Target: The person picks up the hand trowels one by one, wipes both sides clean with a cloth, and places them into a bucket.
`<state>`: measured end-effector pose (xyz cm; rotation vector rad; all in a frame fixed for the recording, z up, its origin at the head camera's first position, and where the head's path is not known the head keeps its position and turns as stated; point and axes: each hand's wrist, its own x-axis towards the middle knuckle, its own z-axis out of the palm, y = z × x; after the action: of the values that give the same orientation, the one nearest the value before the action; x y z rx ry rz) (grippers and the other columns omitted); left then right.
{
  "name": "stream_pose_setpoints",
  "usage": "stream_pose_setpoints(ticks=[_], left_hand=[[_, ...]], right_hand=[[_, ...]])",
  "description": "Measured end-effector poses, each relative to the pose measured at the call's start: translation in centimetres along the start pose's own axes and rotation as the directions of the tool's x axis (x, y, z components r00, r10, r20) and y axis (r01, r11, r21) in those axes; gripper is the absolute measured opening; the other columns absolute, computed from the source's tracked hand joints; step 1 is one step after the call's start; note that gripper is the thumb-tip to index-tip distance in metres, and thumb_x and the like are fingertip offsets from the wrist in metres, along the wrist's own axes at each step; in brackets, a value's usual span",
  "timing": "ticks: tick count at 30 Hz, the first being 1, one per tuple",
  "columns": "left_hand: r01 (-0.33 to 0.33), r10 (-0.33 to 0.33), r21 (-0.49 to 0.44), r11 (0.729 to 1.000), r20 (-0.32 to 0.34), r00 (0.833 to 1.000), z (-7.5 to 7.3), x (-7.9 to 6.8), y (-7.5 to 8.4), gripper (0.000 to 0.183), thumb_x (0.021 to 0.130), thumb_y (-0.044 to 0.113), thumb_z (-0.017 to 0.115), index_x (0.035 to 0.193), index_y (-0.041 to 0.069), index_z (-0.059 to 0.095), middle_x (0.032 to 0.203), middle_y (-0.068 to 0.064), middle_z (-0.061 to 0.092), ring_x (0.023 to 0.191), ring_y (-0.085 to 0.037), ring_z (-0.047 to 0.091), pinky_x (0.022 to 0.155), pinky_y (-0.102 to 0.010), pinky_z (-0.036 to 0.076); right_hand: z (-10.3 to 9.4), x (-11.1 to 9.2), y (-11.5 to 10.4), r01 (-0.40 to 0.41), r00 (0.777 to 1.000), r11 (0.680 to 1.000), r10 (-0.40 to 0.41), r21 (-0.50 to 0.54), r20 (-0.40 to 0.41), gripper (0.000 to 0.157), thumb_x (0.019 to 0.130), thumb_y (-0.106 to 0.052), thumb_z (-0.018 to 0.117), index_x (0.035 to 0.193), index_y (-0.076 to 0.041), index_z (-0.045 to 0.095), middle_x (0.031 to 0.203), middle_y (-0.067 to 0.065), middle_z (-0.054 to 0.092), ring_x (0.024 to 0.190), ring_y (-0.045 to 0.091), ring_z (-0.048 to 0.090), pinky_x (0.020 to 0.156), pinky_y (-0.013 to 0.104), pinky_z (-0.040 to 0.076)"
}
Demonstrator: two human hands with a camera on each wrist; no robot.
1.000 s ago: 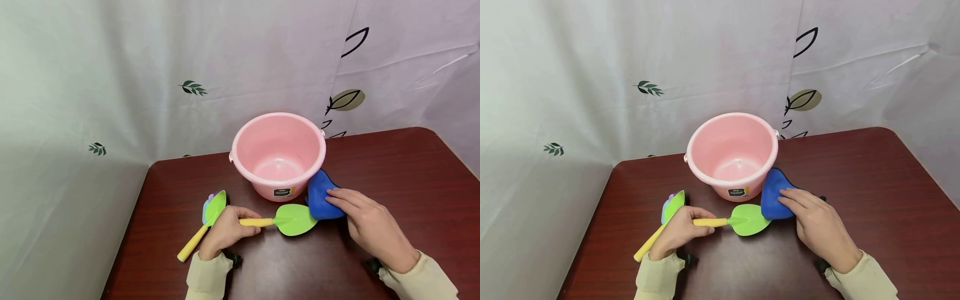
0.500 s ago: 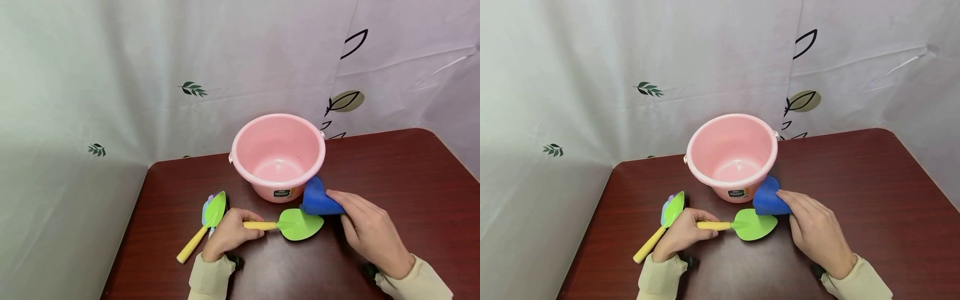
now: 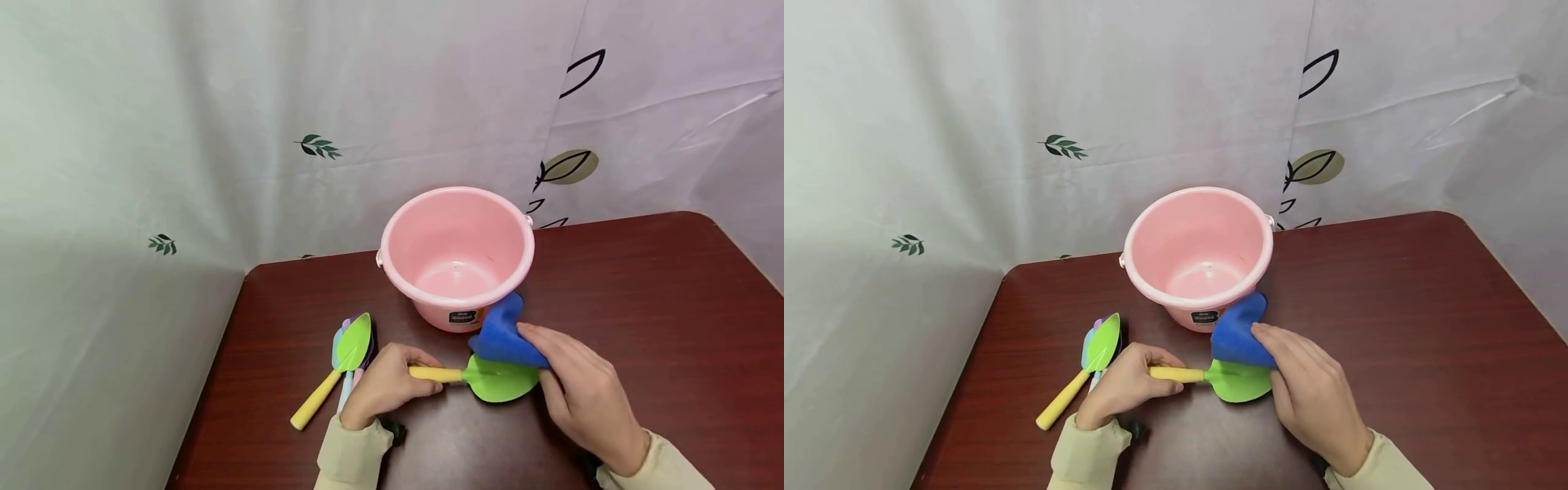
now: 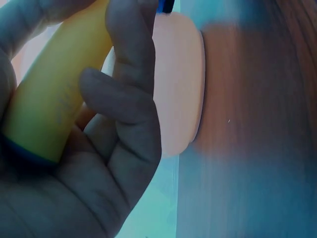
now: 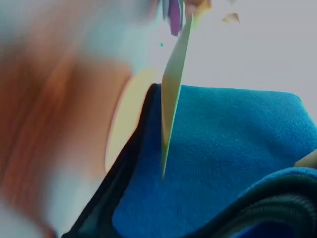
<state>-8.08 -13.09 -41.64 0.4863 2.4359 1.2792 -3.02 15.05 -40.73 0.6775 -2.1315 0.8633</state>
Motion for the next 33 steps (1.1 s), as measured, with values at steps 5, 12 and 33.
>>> stream_pose_setpoints(ticks=[5,12,33], left_hand=[[-0.010,0.010,0.004,1.000,-0.004,1.000,0.5,0.1,0.1,0.018,0.073,0.010,0.083,0.088,0.019,0.080,0.075,0.014,0.069,0.062,-0.006,0.058,0.059,-0.022,0.048],[-0.027,0.027,0.012,1.000,-0.016,0.999,0.8,0.4,0.1,0.017,0.074,0.011,0.081,0.089,0.015,0.080,0.075,0.015,0.069,0.061,-0.004,0.059,0.058,-0.022,0.048],[-0.059,0.061,0.033,0.998,-0.057,0.997,0.7,0.3,0.8,0.018,0.074,0.010,0.077,0.090,0.016,0.079,0.075,0.013,0.068,0.062,-0.005,0.058,0.058,-0.023,0.048]], right_hand=[[0.8,-0.3,-0.6,0.111,0.991,0.992,-0.115,0.052,0.069,0.042,0.107,-0.020,0.038,0.125,0.004,0.066,0.124,0.015,0.068,0.119,0.023,0.062,0.114,0.027,0.033],[1.5,-0.7,-0.7,0.241,0.942,0.961,-0.265,0.138,0.204,0.041,0.107,-0.017,0.035,0.127,0.000,0.066,0.132,0.015,0.063,0.124,0.029,0.059,0.118,0.041,0.027],[1.8,-1.8,-0.1,0.223,0.848,0.972,-0.232,0.078,0.477,0.073,0.067,-0.004,0.069,0.139,-0.009,0.059,0.145,0.005,0.055,0.131,0.024,0.053,0.118,0.032,0.017]])
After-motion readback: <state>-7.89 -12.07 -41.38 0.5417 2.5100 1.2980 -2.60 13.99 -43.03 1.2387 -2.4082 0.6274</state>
